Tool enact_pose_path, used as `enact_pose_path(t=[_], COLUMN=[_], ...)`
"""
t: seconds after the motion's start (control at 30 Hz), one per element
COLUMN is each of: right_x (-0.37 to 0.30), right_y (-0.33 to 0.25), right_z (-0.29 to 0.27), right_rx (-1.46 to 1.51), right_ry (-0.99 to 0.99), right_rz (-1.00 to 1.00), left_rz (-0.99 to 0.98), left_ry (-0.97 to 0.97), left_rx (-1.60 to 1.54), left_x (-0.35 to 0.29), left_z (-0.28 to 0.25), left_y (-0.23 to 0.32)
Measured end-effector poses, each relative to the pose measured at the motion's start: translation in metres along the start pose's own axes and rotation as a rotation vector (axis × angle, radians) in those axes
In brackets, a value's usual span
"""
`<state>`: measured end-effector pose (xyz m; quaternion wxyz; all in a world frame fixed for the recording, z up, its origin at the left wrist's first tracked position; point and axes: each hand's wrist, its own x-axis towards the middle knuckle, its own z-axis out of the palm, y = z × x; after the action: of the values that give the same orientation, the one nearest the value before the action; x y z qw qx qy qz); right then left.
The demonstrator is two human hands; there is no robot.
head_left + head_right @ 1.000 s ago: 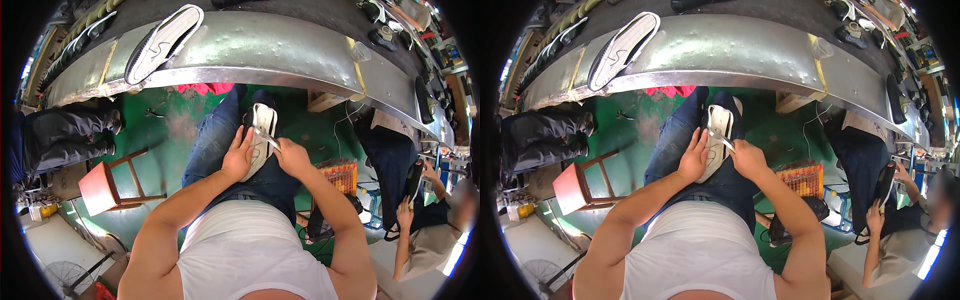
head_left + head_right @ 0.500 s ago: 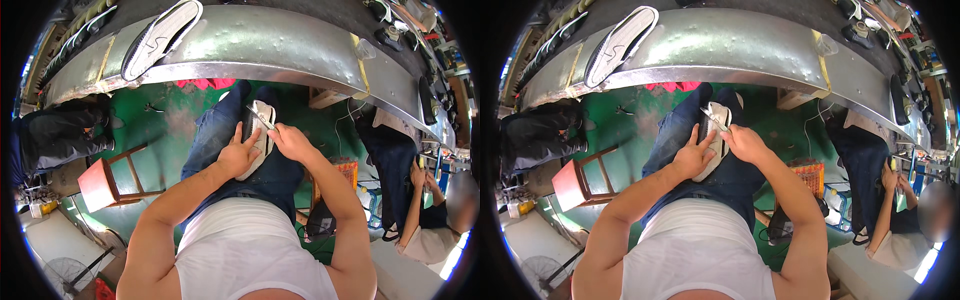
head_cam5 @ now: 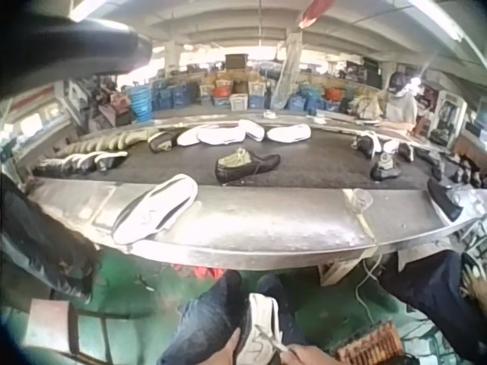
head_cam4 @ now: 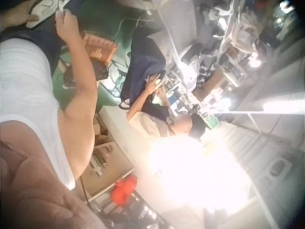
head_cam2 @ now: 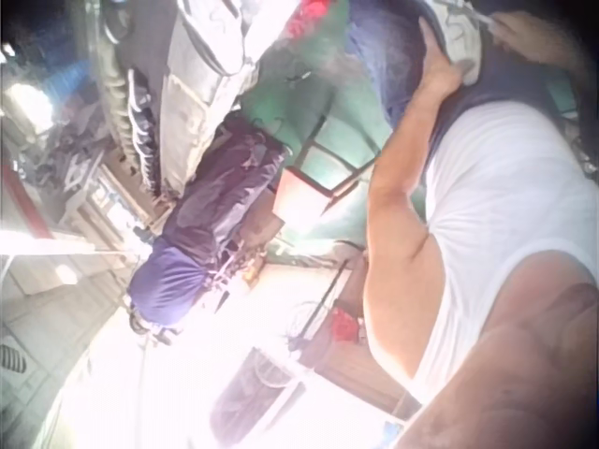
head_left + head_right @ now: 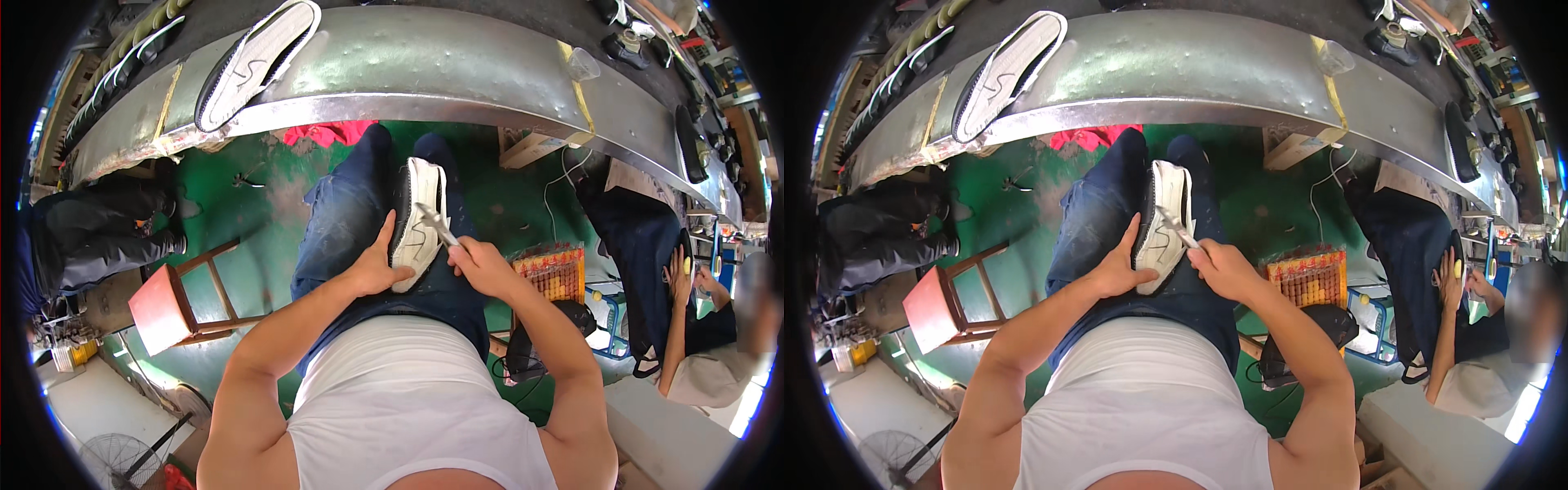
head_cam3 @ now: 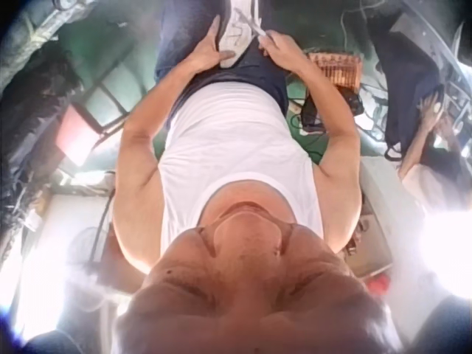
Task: Manually lasting shoes by pulling the upper over the last and securing it using pincers.
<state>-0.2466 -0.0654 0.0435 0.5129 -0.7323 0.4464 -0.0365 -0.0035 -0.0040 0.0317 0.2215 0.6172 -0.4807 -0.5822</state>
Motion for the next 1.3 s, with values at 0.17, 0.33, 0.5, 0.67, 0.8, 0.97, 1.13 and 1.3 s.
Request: enact_pose_path(t=[0.17, 0.33, 0.5, 0.67, 0.8, 0.97, 1.13, 1.3], right_x=[-0.026, -0.029, -0.029, -0.037, -0.042, -0.035, -0.009, 0.015], right_y=[0.038, 0.049, 0.043, 0.028, 0.004, -0.013, -0.048, -0.075], right_z=[0.016, 0.022, 0.013, 0.005, -0.007, -0.016, -0.05, -0.069], right_rx=[0.447, 0.567, 0.511, 0.26, 0.169, 0.074, -0.26, -0.402], right_ry=[0.323, 0.342, 0.253, 0.12, -0.052, -0.117, -0.394, -0.606], right_rz=[0.09, 0.2, 0.161, 0.086, 0.089, -0.02, 0.025, 0.22], left_rz=[0.201, 0.611, 0.35, 0.385, 0.204, 0.281, 0.512, 0.298], left_ry=[0.207, 0.308, 0.155, 0.218, 0.218, 0.4, 0.426, 0.383], left_rx=[0.454, -0.157, 0.01, 0.097, 0.045, 0.316, 0.5, -0.21], left_x=[-0.02, -0.013, 0.053, 0.063, 0.005, -0.001, -0.006, 0.022], left_z=[-0.048, -0.073, -0.061, -0.011, -0.011, 0.001, 0.016, 0.017], left_y=[0.055, 0.109, 0.126, -0.002, -0.011, -0.004, 0.004, -0.048])
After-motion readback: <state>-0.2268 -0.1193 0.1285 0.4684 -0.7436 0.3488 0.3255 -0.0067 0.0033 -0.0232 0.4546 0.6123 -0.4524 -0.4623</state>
